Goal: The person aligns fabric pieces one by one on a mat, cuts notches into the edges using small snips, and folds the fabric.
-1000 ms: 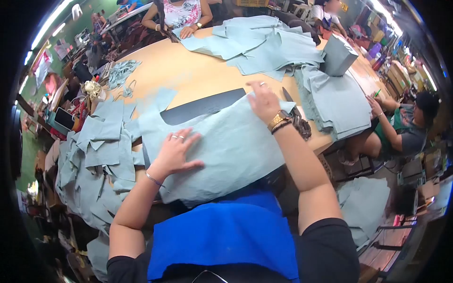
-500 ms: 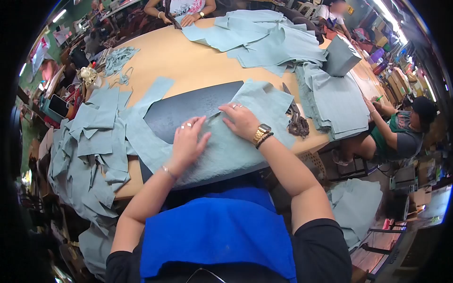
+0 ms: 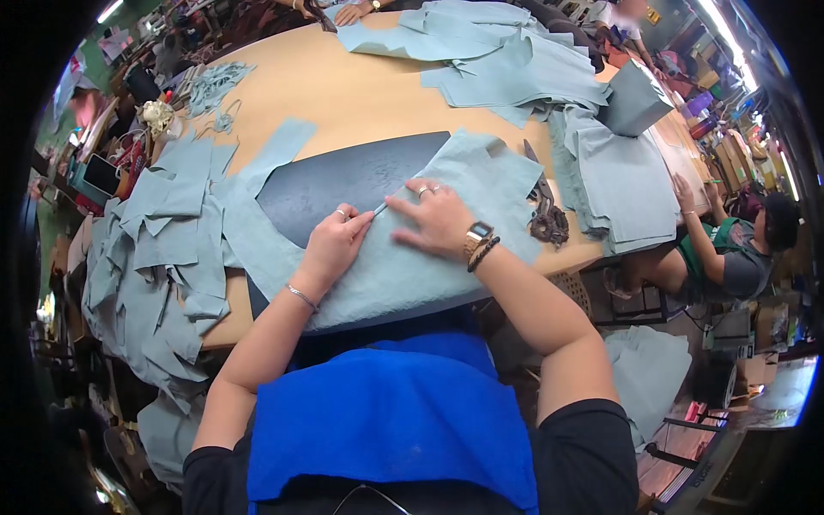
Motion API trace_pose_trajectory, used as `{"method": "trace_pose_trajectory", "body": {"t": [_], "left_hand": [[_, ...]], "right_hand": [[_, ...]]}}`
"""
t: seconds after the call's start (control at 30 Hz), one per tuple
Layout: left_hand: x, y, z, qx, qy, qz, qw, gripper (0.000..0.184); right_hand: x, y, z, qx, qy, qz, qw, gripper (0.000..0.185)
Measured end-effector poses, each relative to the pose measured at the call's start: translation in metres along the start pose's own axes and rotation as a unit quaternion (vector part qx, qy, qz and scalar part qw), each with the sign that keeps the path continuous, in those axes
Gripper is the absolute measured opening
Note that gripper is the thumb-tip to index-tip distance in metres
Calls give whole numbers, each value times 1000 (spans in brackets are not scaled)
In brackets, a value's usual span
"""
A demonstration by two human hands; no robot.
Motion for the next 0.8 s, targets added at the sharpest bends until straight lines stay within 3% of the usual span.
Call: {"method": "trace_pose_trajectory", "body": {"t": [0.1,0.2,0.3,0.4,0.63,0.8], "left_hand": [[0,0,0,-2,-3,-10,1000,16],[1,0,0,-5,1,-14,1000,16],[1,0,0,-5,3,-9,1000,15],[-1,3,0,-14,17,12,1000,13],[-6,39,30,-40,29,59,997,16],[-7,45,41,-27,-5,-18,999,17]], "right_hand": [[-21,9,3,-87,-32,65,994,79],[-8,12,2,-76,-119,90,986,74],[6,12,-2,14,-123,150,981,66],[-20,0,-6,-23,-5,-97,995,59],[-39,-8,1,1,31,-53,998,63],[-65,13,1,-131,-15,31,991,84]]}}
Point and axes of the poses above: each hand's wrist, its own z-axis away from the middle knuckle, its own y-axis out of the back of the hand, x = y × z, the point moved 2 cm from there along -z, towards the middle knuckle, and after that the axes turned 3 degrees about -y, right-handed, at the moved point
